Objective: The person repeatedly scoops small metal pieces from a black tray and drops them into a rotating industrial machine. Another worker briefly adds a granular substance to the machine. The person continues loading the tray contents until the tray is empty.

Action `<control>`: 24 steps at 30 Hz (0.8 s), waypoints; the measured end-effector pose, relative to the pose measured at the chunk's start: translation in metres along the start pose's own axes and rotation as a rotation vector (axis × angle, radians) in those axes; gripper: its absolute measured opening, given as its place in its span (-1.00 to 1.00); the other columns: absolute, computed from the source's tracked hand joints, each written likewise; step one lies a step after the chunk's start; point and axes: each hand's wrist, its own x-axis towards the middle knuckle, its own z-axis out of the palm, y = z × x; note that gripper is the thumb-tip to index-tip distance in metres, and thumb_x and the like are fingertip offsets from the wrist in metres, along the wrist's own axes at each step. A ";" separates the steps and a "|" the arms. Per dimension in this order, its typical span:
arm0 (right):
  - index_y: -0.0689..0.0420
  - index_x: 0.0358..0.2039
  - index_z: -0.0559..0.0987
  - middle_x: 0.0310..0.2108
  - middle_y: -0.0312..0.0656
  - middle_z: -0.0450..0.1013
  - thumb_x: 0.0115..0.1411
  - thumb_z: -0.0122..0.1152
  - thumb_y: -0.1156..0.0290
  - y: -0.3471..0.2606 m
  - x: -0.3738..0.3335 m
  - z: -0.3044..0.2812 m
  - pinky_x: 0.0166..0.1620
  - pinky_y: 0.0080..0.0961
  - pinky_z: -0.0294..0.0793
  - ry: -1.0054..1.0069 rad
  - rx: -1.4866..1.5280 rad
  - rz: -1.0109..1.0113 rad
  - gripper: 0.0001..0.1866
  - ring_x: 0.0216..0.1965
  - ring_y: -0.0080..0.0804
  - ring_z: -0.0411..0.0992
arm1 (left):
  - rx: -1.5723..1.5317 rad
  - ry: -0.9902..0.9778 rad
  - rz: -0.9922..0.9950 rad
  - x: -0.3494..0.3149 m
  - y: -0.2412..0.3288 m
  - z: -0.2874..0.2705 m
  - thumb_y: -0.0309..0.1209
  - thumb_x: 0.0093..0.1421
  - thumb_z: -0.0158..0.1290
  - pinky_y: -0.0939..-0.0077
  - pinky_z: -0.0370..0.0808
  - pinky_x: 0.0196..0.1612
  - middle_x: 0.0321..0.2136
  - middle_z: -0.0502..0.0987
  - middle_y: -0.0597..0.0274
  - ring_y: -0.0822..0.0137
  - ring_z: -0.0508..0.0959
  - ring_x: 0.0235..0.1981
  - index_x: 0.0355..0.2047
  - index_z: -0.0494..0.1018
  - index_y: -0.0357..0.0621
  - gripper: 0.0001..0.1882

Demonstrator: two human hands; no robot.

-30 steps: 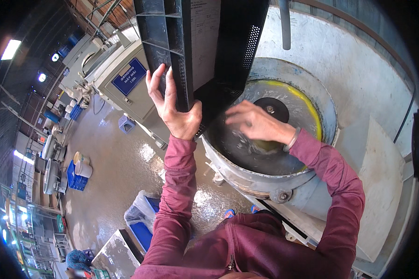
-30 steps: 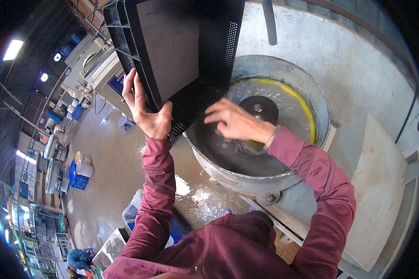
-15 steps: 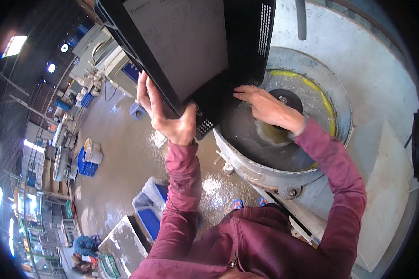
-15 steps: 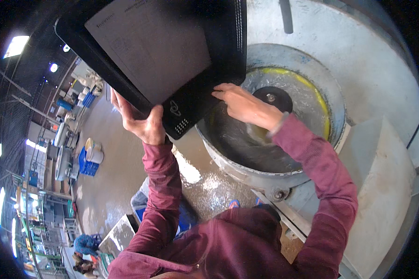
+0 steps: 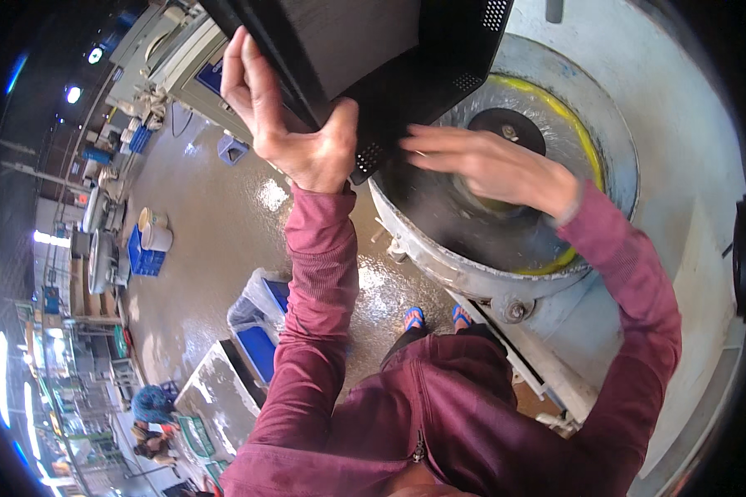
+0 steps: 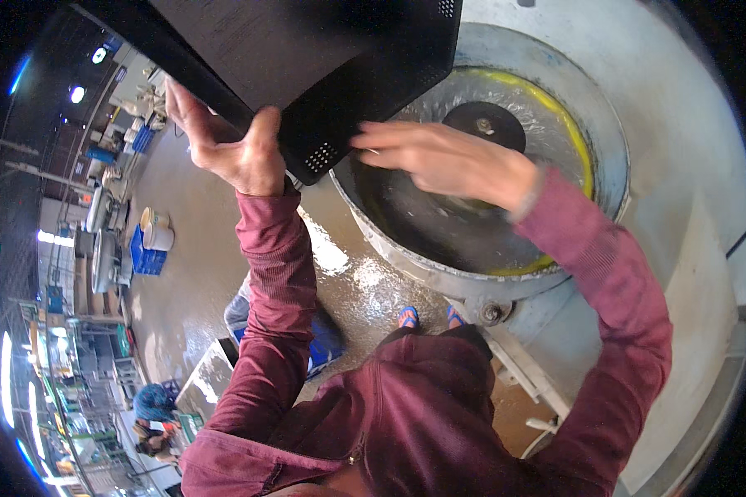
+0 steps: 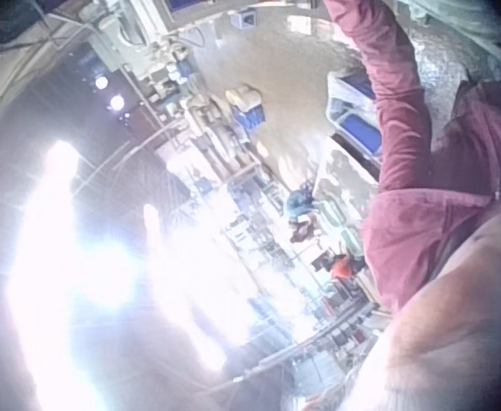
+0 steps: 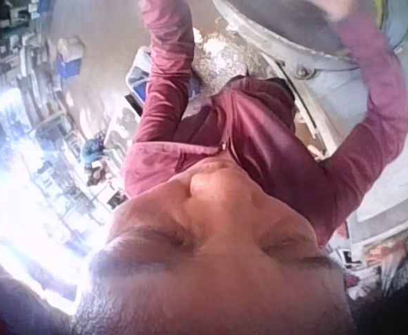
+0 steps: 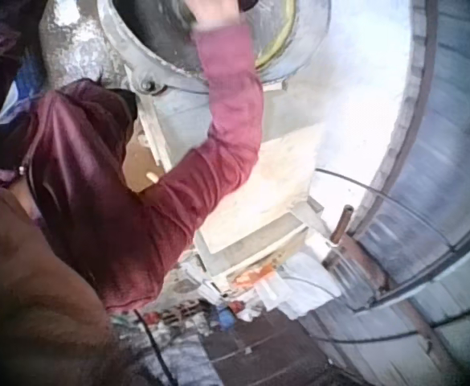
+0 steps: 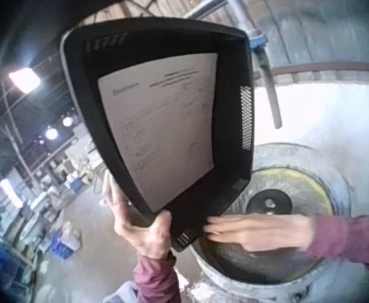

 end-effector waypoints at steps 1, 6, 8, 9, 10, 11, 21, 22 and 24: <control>0.23 -0.15 0.52 0.00 0.00 0.35 -0.21 -0.09 0.80 -0.002 -0.014 -0.009 0.13 -0.39 0.29 -0.054 0.061 0.059 -0.47 0.11 -0.15 0.25 | 0.004 -0.006 0.029 0.000 -0.001 -0.001 -0.58 -0.41 0.02 0.26 0.08 0.18 0.08 0.20 -0.03 0.04 0.18 0.15 0.12 0.24 -0.23 -0.12; 0.29 -0.37 0.57 -0.30 -0.01 0.47 -0.23 -0.11 0.80 -0.019 -0.032 -0.054 -0.15 -0.36 0.45 -0.165 0.243 0.244 -0.61 -0.23 -0.08 0.44 | 0.053 0.034 -0.018 0.007 -0.009 -0.017 -0.59 -0.41 0.00 0.27 0.03 0.21 0.08 0.21 0.00 0.03 0.15 0.17 0.11 0.24 -0.26 -0.13; 0.29 -0.37 0.57 -0.32 -0.03 0.48 -0.22 -0.10 0.81 -0.025 -0.022 -0.066 -0.17 -0.36 0.45 -0.101 0.295 0.212 -0.62 -0.24 -0.09 0.45 | 0.056 0.092 -0.160 0.004 -0.014 -0.031 -0.59 -0.39 -0.01 0.30 0.02 0.21 0.06 0.23 0.02 0.09 0.15 0.18 0.11 0.22 -0.29 -0.14; 0.29 -0.37 0.57 -0.33 -0.03 0.48 -0.23 -0.11 0.82 -0.028 -0.016 -0.071 -0.18 -0.37 0.45 -0.095 0.288 0.205 -0.61 -0.24 -0.10 0.45 | -0.038 0.160 -0.280 0.000 -0.017 -0.040 -0.60 -0.37 -0.01 0.37 0.02 0.20 0.07 0.23 0.06 0.17 0.14 0.17 0.11 0.21 -0.31 -0.15; 0.29 -0.38 0.57 -0.34 -0.04 0.48 -0.23 -0.10 0.83 -0.031 -0.009 -0.076 -0.19 -0.37 0.45 -0.062 0.305 0.160 -0.61 -0.26 -0.11 0.45 | -0.119 0.210 -0.396 -0.003 -0.021 -0.052 -0.59 -0.36 -0.02 0.42 0.10 0.16 0.03 0.27 0.09 0.22 0.22 0.11 0.09 0.24 -0.31 -0.19; 0.29 -0.39 0.56 -0.34 -0.04 0.48 -0.24 -0.09 0.84 -0.034 -0.001 -0.081 -0.21 -0.38 0.45 -0.067 0.275 0.117 -0.61 -0.27 -0.12 0.46 | -0.164 0.279 -0.527 -0.009 -0.025 -0.067 -0.59 -0.34 -0.02 0.50 0.22 0.05 -0.07 0.34 0.15 0.28 0.32 -0.02 0.04 0.27 -0.29 -0.25; 0.23 -0.35 0.56 -0.32 -0.09 0.45 -0.22 0.08 0.75 -0.107 0.085 -0.127 -0.11 -0.28 0.44 -0.230 0.103 -0.227 -0.66 -0.18 -0.12 0.44 | -0.606 0.961 -1.092 -0.195 -0.046 -0.297 -0.43 -0.04 -0.01 0.42 0.51 -0.42 -0.53 0.52 0.17 0.25 0.51 -0.55 -0.54 0.43 -0.12 -0.94; 0.22 -0.30 0.55 -0.27 -0.08 0.44 -0.21 0.09 0.74 -0.110 0.088 -0.135 -0.08 -0.28 0.41 -0.286 -0.012 -0.172 -0.63 -0.15 -0.11 0.42 | -0.455 0.843 -1.132 -0.222 -0.043 -0.333 -0.37 0.01 0.01 0.42 0.52 -0.36 -0.46 0.54 0.12 0.25 0.53 -0.49 -0.49 0.45 -0.13 -0.88; 0.19 -0.21 0.52 -0.19 -0.06 0.41 -0.18 0.10 0.72 -0.110 0.090 -0.153 -0.02 -0.30 0.35 -0.364 -0.202 -0.033 -0.58 -0.09 -0.09 0.38 | -0.530 0.912 -1.320 -0.288 -0.032 -0.390 -0.39 0.03 -0.02 0.38 0.52 -0.30 -0.36 0.54 0.10 0.22 0.55 -0.37 -0.38 0.46 -0.19 -0.82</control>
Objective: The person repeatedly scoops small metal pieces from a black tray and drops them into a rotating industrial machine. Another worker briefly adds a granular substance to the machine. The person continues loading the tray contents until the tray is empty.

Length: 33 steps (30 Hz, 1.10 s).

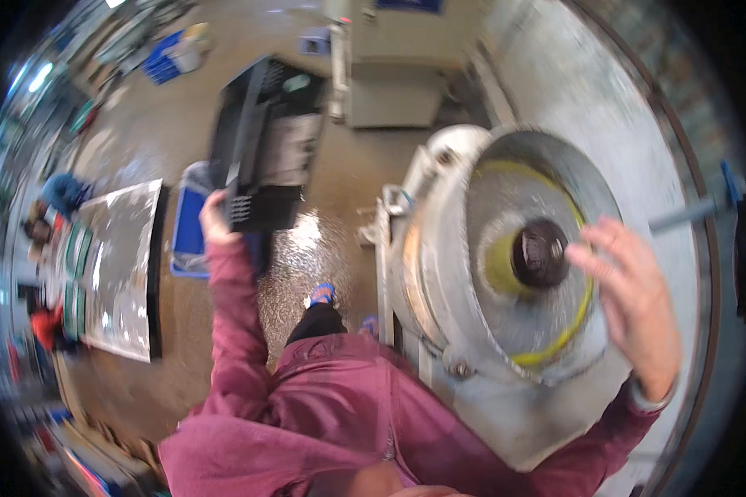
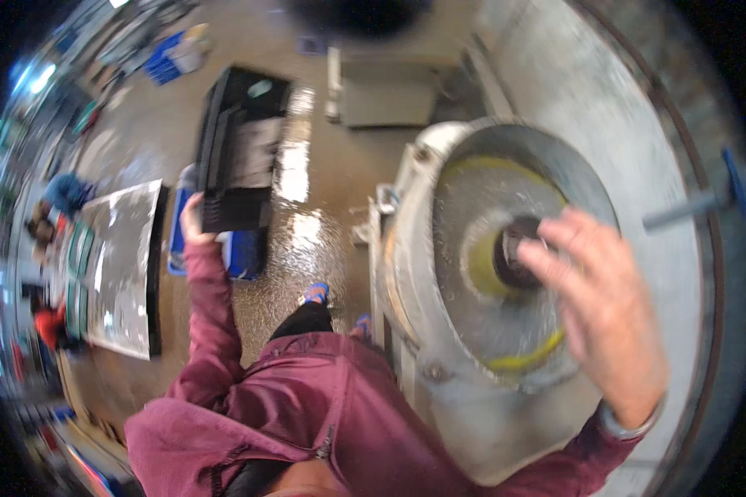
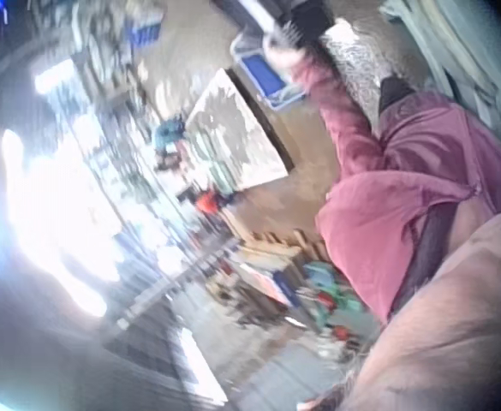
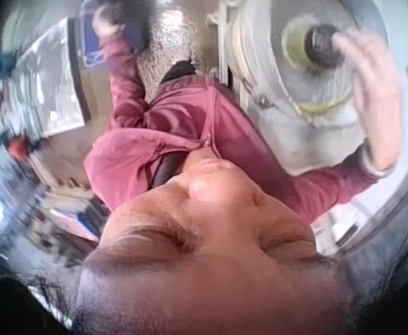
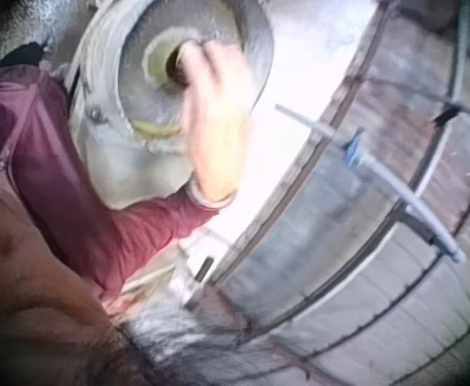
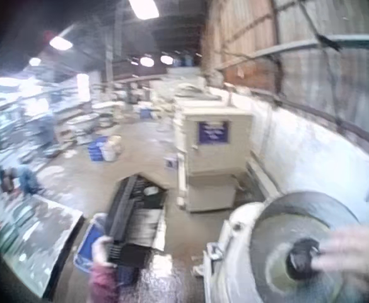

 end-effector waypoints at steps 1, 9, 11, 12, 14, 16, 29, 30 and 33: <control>0.19 -0.17 0.51 -0.15 -0.05 0.40 -0.16 0.10 0.72 0.002 -0.006 -0.007 0.01 -0.33 0.32 -0.061 -0.109 0.100 -0.56 -0.07 -0.09 0.37 | 0.033 -0.093 -0.161 -0.003 0.005 -0.047 -0.38 0.03 -0.05 0.34 0.53 -0.29 -0.33 0.54 0.09 0.17 0.54 -0.35 -0.36 0.45 -0.22 -0.80; 0.25 -0.12 0.48 -0.26 0.01 0.45 -0.02 0.10 0.63 0.010 0.022 -0.046 -0.11 -0.40 0.36 -0.074 -0.108 0.447 -0.63 -0.19 -0.12 0.42 | 0.209 0.884 0.203 -0.018 0.013 -0.365 -0.24 -0.12 0.03 0.29 0.26 0.02 -0.21 0.49 0.11 0.18 0.44 -0.22 -0.31 0.49 -0.13 -0.64; 0.24 -0.11 0.47 -0.22 0.01 0.44 -0.02 0.10 0.63 -0.005 0.053 -0.039 -0.12 -0.39 0.36 -0.071 -0.073 0.470 -0.62 -0.19 -0.12 0.42 | 0.139 1.041 -0.221 -0.009 0.033 -0.399 -0.10 -0.10 -0.03 0.20 0.23 0.03 -0.19 0.49 0.13 0.14 0.43 -0.19 -0.23 0.51 -0.09 -0.54; 0.23 -0.10 0.47 -0.22 0.00 0.44 -0.02 0.11 0.62 -0.014 0.070 -0.033 -0.14 -0.39 0.37 -0.079 -0.105 0.495 -0.61 -0.20 -0.13 0.42 | 0.109 1.128 -0.224 0.000 0.042 -0.405 -0.08 -0.10 -0.04 0.15 0.21 0.04 -0.15 0.47 0.14 0.13 0.41 -0.15 -0.21 0.50 -0.06 -0.52; 0.21 -0.09 0.47 -0.22 -0.02 0.45 -0.01 0.13 0.62 -0.029 0.105 -0.024 -0.17 -0.38 0.39 -0.051 -0.211 0.402 -0.60 -0.22 -0.14 0.43 | 0.091 1.296 -0.051 0.028 0.065 -0.401 -0.04 -0.10 -0.06 0.06 0.17 0.05 -0.07 0.43 0.16 0.12 0.36 -0.07 -0.17 0.48 0.01 -0.50; 0.19 -0.08 0.48 -0.23 -0.03 0.45 0.01 0.14 0.60 -0.045 0.137 -0.024 -0.18 -0.39 0.39 -0.024 -0.389 0.363 -0.61 -0.23 -0.16 0.43 | 0.150 1.354 -0.026 0.065 0.086 -0.385 -0.03 -0.11 -0.06 -0.02 0.16 0.04 -0.04 0.41 0.18 0.12 0.34 -0.03 -0.15 0.47 0.08 -0.50; 0.20 -0.07 0.48 -0.13 -0.11 0.44 0.15 0.09 0.44 -0.136 0.213 -0.038 -0.06 -0.50 0.38 0.102 -0.478 0.879 -0.69 -0.08 -0.36 0.40 | 0.337 1.118 0.343 0.327 0.172 -0.339 -0.51 -0.64 0.13 0.23 0.28 -0.14 -0.40 0.49 0.06 0.05 0.42 -0.36 -0.73 0.49 -0.04 -0.73; 0.22 -0.08 0.48 -0.14 -0.09 0.44 0.13 0.10 0.45 -0.145 0.211 -0.027 -0.04 -0.48 0.38 0.116 -0.428 0.937 -0.68 -0.07 -0.35 0.40 | 0.366 1.185 0.301 0.337 0.165 -0.320 -0.51 -0.64 0.14 0.23 0.29 -0.13 -0.40 0.49 0.06 0.08 0.42 -0.35 -0.71 0.51 -0.06 -0.72; 0.27 -0.11 0.48 -0.17 -0.08 0.45 0.05 0.21 0.39 -0.135 0.194 0.021 -0.09 -0.41 0.42 0.344 0.102 0.548 -0.62 -0.14 -0.26 0.43 | 0.598 1.116 0.174 0.361 0.131 -0.255 -0.48 -0.54 0.17 0.16 0.32 -0.10 -0.40 0.49 0.05 0.14 0.44 -0.27 -0.66 0.54 -0.16 -0.74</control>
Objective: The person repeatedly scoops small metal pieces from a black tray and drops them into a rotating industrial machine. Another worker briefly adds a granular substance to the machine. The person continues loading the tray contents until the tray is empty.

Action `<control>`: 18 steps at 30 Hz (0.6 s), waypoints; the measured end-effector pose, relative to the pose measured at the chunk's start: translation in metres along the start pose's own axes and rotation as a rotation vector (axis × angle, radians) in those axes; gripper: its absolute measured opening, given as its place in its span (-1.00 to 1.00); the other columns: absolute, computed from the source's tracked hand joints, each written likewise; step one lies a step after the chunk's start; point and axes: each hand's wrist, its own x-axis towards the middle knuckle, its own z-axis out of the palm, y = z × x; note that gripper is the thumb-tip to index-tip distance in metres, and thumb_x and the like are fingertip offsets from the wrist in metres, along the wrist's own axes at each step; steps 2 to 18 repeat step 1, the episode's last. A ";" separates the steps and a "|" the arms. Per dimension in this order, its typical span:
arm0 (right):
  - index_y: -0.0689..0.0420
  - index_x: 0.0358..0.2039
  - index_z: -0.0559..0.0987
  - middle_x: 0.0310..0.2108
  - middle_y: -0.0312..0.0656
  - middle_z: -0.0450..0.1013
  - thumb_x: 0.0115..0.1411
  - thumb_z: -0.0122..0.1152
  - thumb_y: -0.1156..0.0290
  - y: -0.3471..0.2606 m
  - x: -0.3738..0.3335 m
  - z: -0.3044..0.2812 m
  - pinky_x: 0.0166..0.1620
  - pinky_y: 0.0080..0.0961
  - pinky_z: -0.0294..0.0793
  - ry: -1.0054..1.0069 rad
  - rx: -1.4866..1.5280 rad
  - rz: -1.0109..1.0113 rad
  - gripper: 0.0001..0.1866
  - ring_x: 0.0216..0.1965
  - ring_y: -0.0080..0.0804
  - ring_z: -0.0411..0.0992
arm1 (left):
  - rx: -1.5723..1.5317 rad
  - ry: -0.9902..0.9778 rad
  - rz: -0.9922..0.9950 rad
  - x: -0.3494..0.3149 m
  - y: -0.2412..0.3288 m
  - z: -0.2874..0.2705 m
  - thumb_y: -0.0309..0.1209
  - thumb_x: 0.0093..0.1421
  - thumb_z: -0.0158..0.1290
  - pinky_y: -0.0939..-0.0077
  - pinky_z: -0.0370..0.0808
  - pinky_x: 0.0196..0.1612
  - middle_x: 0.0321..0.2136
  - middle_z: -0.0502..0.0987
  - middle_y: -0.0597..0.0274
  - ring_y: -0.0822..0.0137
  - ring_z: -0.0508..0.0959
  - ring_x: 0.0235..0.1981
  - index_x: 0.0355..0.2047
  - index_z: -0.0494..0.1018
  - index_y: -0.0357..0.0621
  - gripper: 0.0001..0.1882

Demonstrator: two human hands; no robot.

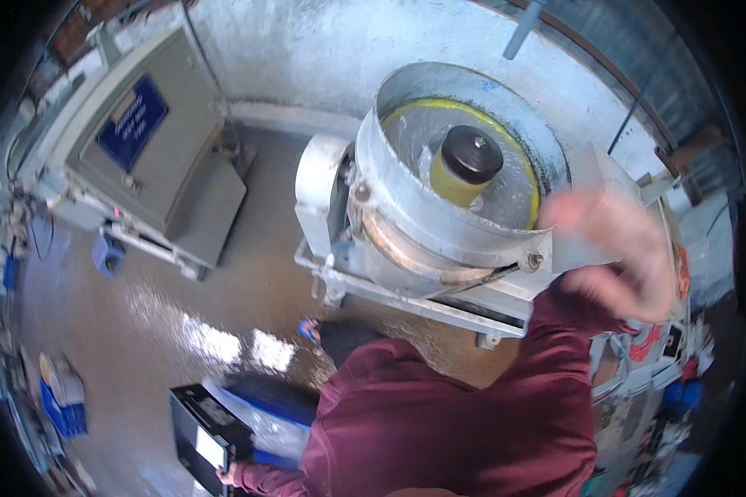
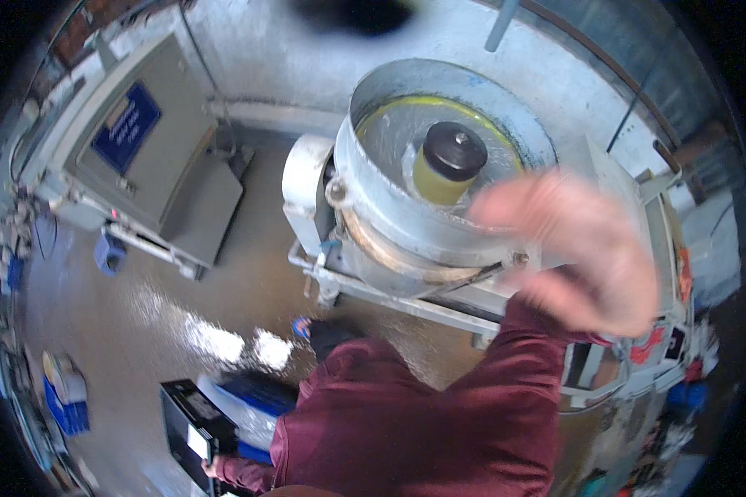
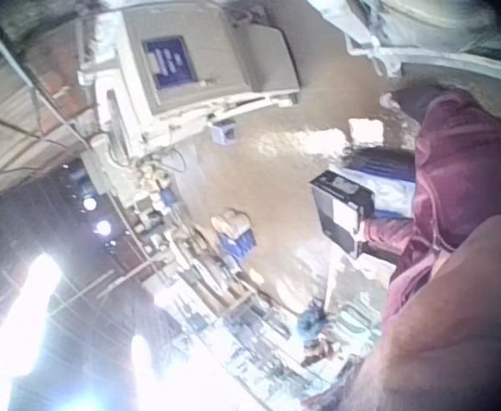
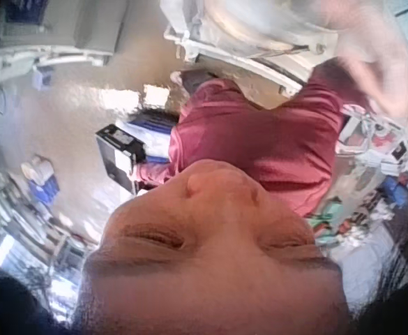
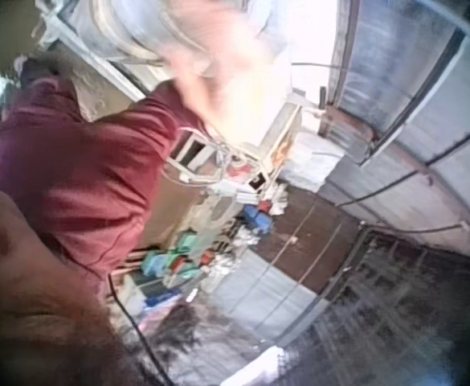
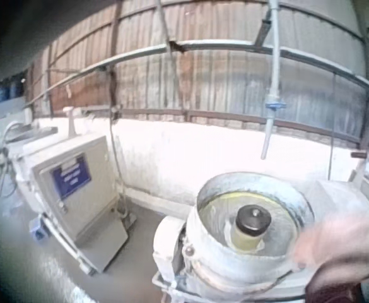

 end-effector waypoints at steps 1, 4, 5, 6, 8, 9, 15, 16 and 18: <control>0.27 -0.11 0.48 -0.17 -0.09 0.45 0.05 0.23 0.36 0.014 -0.008 0.018 -0.09 -0.39 0.43 -0.151 0.234 -0.068 -0.60 -0.15 -0.24 0.43 | -0.024 -0.040 -0.005 -0.021 0.005 0.038 -0.48 -0.54 0.17 0.16 0.32 -0.10 -0.40 0.49 0.05 0.14 0.44 -0.27 -0.66 0.54 -0.16 -0.74; 0.27 -0.11 0.48 -0.17 -0.09 0.45 0.05 0.23 0.36 0.014 -0.008 0.018 -0.09 -0.39 0.43 -0.151 0.234 -0.068 -0.60 -0.15 -0.24 0.43 | -0.024 -0.040 -0.005 -0.021 0.005 0.038 -0.48 -0.54 0.17 0.16 0.32 -0.10 -0.40 0.49 0.05 0.14 0.44 -0.27 -0.66 0.54 -0.16 -0.74; 0.27 -0.11 0.48 -0.17 -0.09 0.45 0.05 0.23 0.36 0.014 -0.008 0.018 -0.09 -0.39 0.43 -0.151 0.234 -0.068 -0.60 -0.15 -0.24 0.43 | -0.024 -0.040 -0.005 -0.021 0.005 0.038 -0.48 -0.54 0.17 0.16 0.32 -0.10 -0.40 0.49 0.05 0.14 0.44 -0.27 -0.66 0.54 -0.16 -0.74; 0.27 -0.11 0.48 -0.17 -0.09 0.45 0.05 0.23 0.36 0.014 -0.008 0.018 -0.09 -0.39 0.43 -0.151 0.234 -0.068 -0.60 -0.15 -0.24 0.43 | -0.024 -0.040 -0.005 -0.021 0.005 0.038 -0.48 -0.54 0.17 0.16 0.32 -0.10 -0.40 0.49 0.05 0.14 0.44 -0.27 -0.66 0.54 -0.16 -0.74; 0.27 -0.11 0.48 -0.17 -0.09 0.45 0.05 0.23 0.36 0.014 -0.008 0.018 -0.09 -0.39 0.43 -0.151 0.234 -0.068 -0.60 -0.15 -0.24 0.43 | -0.024 -0.040 -0.005 -0.021 0.005 0.038 -0.48 -0.54 0.17 0.16 0.32 -0.10 -0.40 0.49 0.05 0.14 0.44 -0.27 -0.66 0.54 -0.16 -0.74; 0.27 -0.11 0.48 -0.17 -0.09 0.45 0.05 0.23 0.36 0.014 -0.008 0.018 -0.09 -0.39 0.43 -0.151 0.234 -0.068 -0.60 -0.15 -0.24 0.43 | -0.024 -0.040 -0.005 -0.021 0.005 0.038 -0.48 -0.54 0.17 0.16 0.32 -0.10 -0.40 0.49 0.05 0.14 0.44 -0.27 -0.66 0.54 -0.16 -0.74; 0.27 -0.11 0.48 -0.17 -0.09 0.45 0.05 0.23 0.36 0.014 -0.008 0.018 -0.09 -0.39 0.43 -0.151 0.234 -0.068 -0.60 -0.15 -0.24 0.43 | -0.024 -0.040 -0.005 -0.021 0.005 0.038 -0.48 -0.54 0.17 0.16 0.32 -0.10 -0.40 0.49 0.05 0.14 0.44 -0.27 -0.66 0.54 -0.16 -0.74; 0.27 -0.11 0.48 -0.17 -0.09 0.45 0.05 0.23 0.36 0.014 -0.008 0.018 -0.09 -0.39 0.43 -0.151 0.234 -0.068 -0.60 -0.15 -0.24 0.43 | -0.024 -0.040 -0.005 -0.021 0.005 0.038 -0.48 -0.54 0.17 0.16 0.32 -0.10 -0.40 0.49 0.05 0.14 0.44 -0.27 -0.66 0.54 -0.16 -0.74; 0.27 -0.11 0.48 -0.17 -0.09 0.45 0.05 0.23 0.36 0.014 -0.008 0.018 -0.09 -0.39 0.43 -0.151 0.234 -0.068 -0.60 -0.15 -0.24 0.43 | -0.024 -0.040 -0.005 -0.021 0.005 0.038 -0.48 -0.54 0.17 0.16 0.32 -0.10 -0.40 0.49 0.05 0.14 0.44 -0.27 -0.66 0.54 -0.16 -0.74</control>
